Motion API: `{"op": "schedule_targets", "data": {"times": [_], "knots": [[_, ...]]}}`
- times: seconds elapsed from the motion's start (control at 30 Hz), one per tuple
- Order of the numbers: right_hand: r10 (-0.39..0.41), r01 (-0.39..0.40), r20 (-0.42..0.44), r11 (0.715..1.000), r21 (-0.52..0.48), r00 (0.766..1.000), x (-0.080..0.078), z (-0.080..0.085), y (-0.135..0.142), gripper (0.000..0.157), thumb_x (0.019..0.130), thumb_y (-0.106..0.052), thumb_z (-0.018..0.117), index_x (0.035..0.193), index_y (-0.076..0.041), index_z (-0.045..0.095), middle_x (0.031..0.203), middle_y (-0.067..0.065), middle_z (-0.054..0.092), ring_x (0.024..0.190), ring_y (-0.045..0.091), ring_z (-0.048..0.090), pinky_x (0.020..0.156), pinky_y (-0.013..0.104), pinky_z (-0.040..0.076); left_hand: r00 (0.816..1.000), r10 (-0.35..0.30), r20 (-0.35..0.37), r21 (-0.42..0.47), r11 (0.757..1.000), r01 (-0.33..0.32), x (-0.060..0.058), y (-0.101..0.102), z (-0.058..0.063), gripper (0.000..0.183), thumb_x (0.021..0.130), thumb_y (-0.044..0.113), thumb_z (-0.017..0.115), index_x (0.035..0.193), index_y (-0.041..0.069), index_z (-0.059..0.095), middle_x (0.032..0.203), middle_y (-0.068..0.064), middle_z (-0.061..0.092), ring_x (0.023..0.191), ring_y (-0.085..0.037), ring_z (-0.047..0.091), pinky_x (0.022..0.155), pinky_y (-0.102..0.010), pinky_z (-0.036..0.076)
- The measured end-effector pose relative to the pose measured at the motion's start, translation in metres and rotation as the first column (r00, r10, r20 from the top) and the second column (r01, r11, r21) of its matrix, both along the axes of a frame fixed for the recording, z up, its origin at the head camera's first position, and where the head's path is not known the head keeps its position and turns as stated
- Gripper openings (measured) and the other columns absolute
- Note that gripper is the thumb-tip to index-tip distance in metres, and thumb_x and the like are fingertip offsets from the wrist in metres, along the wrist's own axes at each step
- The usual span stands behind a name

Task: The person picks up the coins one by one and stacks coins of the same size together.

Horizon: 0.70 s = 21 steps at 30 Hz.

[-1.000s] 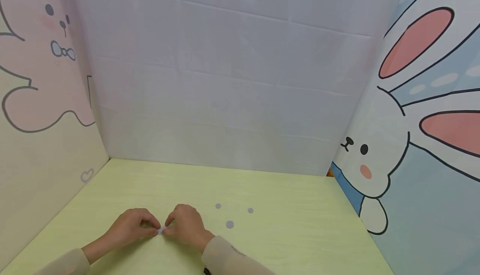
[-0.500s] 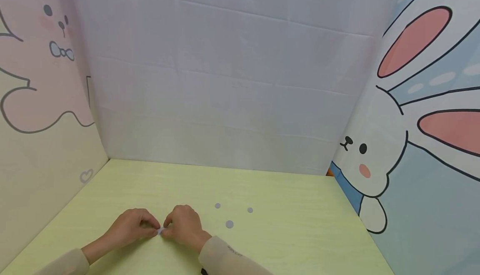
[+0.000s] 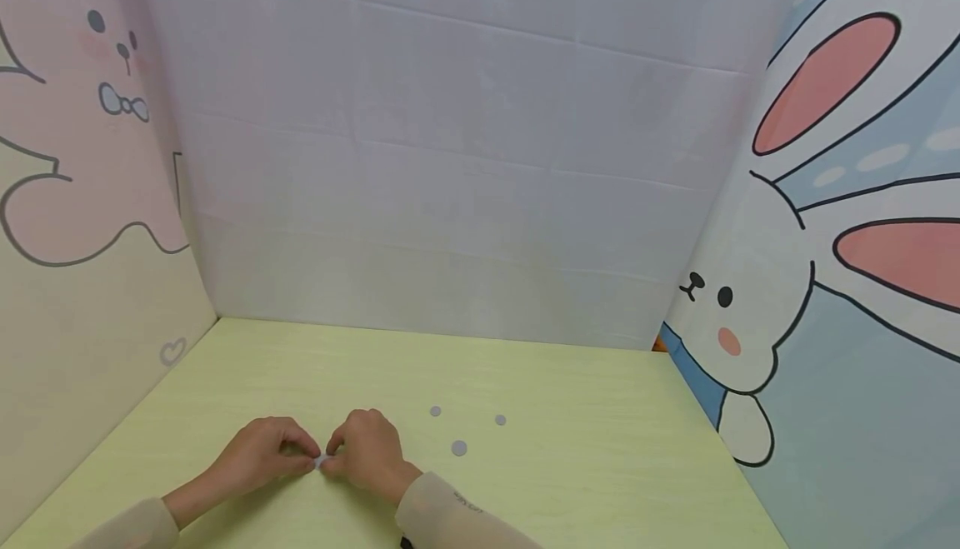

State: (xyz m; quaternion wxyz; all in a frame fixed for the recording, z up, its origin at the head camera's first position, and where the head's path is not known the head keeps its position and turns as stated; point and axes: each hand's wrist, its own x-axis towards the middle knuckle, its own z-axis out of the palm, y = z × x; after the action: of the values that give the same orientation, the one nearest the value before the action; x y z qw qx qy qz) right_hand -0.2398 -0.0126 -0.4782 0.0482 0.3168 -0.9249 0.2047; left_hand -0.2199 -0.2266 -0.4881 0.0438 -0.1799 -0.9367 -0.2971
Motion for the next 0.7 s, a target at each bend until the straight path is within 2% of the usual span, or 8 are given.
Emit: {"op": "schedule_targets", "data": {"times": [0.2, 0.5, 0.7], "knots": [[-0.001, 0.001, 0.008, 1.000, 0.006, 1.000, -0.0031, -0.0038, -0.0004, 0.011, 0.086, -0.033, 0.090, 0.091, -0.025, 0.087, 0.090, -0.012, 0.073, 0.082, 0.000, 0.055, 0.071, 0.016, 0.045, 1.000, 0.005, 0.003, 0.002, 1.000, -0.005, -0.0009, -0.0017, -0.0007, 0.015, 0.080, 0.028, 0.094, 0.085, 0.034, 0.081, 0.089, 0.023, 0.071, 0.087, -0.004, 0.066, 0.075, -0.028, 0.051], [0.024, -0.024, 0.030, 0.999, -0.026, 0.999, -0.0008, -0.0004, 0.0061, 0.010, 0.084, -0.022, 0.092, 0.091, -0.019, 0.087, 0.091, -0.011, 0.074, 0.087, 0.001, 0.057, 0.081, 0.017, 0.047, 1.000, 0.007, 0.022, 0.017, 1.000, -0.007, -0.0006, -0.0019, 0.0001, 0.015, 0.080, 0.027, 0.094, 0.085, 0.032, 0.081, 0.090, 0.021, 0.071, 0.085, -0.005, 0.065, 0.073, -0.027, 0.050], [0.035, -0.035, 0.014, 0.999, -0.034, 0.999, -0.0005, -0.0005, 0.0061, 0.008, 0.082, -0.021, 0.092, 0.089, -0.020, 0.087, 0.090, -0.012, 0.073, 0.085, 0.000, 0.056, 0.078, 0.016, 0.045, 0.999, -0.006, 0.041, 0.040, 0.999, 0.004, 0.0005, -0.0022, 0.0006, 0.014, 0.081, 0.026, 0.093, 0.087, 0.029, 0.082, 0.090, 0.018, 0.072, 0.085, -0.006, 0.064, 0.072, -0.026, 0.049]]}}
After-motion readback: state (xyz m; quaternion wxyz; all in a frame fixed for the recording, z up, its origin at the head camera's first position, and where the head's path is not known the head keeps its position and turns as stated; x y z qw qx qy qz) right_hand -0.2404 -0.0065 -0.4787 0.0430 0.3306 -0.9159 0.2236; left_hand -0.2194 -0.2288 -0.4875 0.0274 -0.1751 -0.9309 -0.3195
